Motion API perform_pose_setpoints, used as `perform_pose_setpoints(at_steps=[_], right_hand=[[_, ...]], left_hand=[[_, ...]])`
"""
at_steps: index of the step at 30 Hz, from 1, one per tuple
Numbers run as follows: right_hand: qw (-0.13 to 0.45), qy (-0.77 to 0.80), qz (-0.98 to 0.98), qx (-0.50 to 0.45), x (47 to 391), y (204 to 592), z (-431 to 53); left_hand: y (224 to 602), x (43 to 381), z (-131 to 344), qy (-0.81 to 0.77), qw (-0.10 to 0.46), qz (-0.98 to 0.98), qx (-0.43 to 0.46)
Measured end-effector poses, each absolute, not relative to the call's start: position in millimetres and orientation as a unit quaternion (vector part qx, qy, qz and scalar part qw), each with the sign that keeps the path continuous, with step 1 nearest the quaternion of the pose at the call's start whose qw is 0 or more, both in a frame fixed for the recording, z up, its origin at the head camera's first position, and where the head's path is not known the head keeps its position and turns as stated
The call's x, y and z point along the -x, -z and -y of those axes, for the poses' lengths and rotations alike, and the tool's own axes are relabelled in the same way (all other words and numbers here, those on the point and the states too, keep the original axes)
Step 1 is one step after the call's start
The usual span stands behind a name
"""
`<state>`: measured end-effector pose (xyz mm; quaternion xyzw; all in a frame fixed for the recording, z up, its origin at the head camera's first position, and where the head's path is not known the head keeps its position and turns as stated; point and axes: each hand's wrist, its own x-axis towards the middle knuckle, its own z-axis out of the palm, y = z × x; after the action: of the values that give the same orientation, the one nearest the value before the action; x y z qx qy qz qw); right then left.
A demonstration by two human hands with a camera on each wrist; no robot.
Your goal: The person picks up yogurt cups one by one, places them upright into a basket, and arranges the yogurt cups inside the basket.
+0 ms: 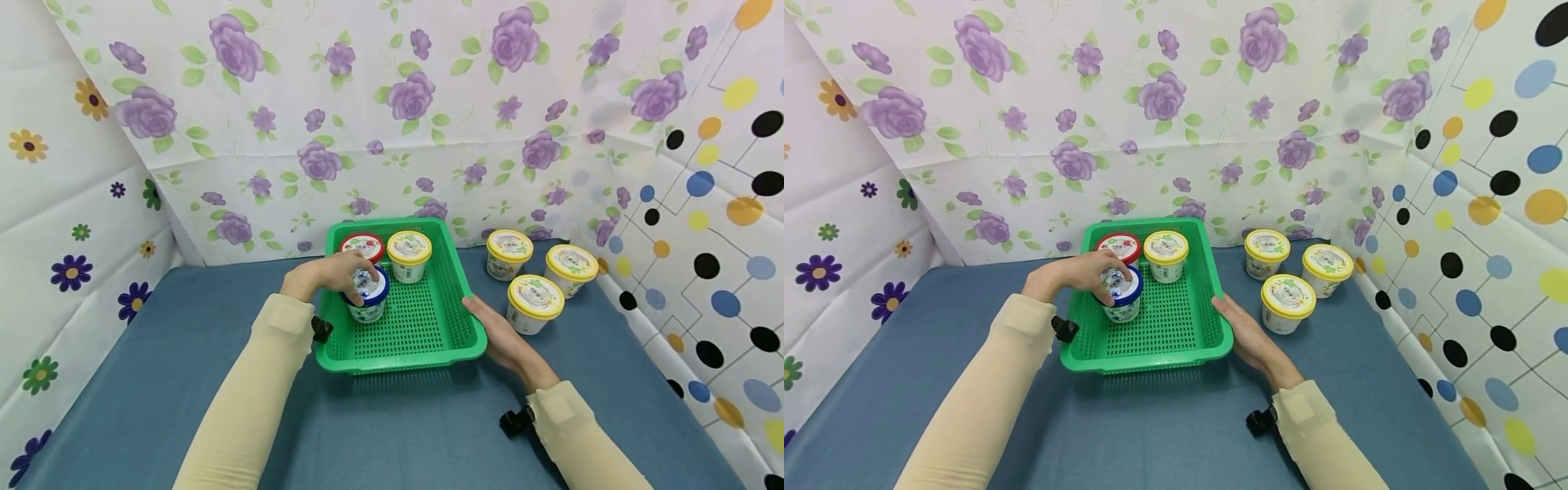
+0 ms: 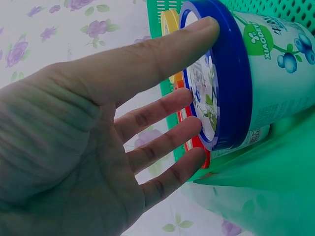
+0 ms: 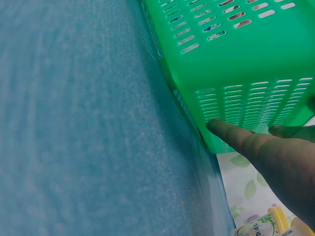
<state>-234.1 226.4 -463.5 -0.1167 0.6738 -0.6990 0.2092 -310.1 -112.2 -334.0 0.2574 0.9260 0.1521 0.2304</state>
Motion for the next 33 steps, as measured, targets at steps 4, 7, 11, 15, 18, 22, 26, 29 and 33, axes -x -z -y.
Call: perform_pose_setpoints(at_steps=[4,7,11,15,18,22,26,29,33], right_hand=[[0.208,0.698,-0.675,0.117,234.1,463.7,-226.6],[0.207,0.697,-0.677,0.118,234.3,463.8,-226.5],[0.207,0.697,-0.676,0.120,234.4,463.8,-226.8],[0.207,0.698,-0.674,0.121,233.9,463.6,-227.2],[0.207,0.698,-0.674,0.121,233.8,464.0,-227.2],[0.207,0.698,-0.674,0.122,234.2,464.6,-227.2],[0.207,0.700,-0.673,0.124,234.1,464.8,-227.5],[0.207,0.700,-0.672,0.123,234.1,464.8,-227.5],[0.207,0.700,-0.672,0.121,234.3,464.8,-227.4]], left_hand=[[333.6,310.3,112.0,-0.143,0.229,-0.928,-0.257],[332.5,310.5,112.6,-0.136,0.230,-0.928,-0.258],[330.8,310.5,113.3,-0.135,0.236,-0.927,-0.258],[330.8,310.4,113.4,-0.135,0.235,-0.925,-0.268],[331.2,310.6,114.0,-0.145,0.229,-0.921,-0.279],[330.2,310.7,116.1,-0.173,0.213,-0.917,-0.290],[328.6,310.6,119.0,-0.207,0.195,-0.913,-0.294],[327.9,311.3,120.2,-0.223,0.177,-0.909,-0.304],[325.8,311.1,120.4,-0.234,0.154,-0.909,-0.310]])
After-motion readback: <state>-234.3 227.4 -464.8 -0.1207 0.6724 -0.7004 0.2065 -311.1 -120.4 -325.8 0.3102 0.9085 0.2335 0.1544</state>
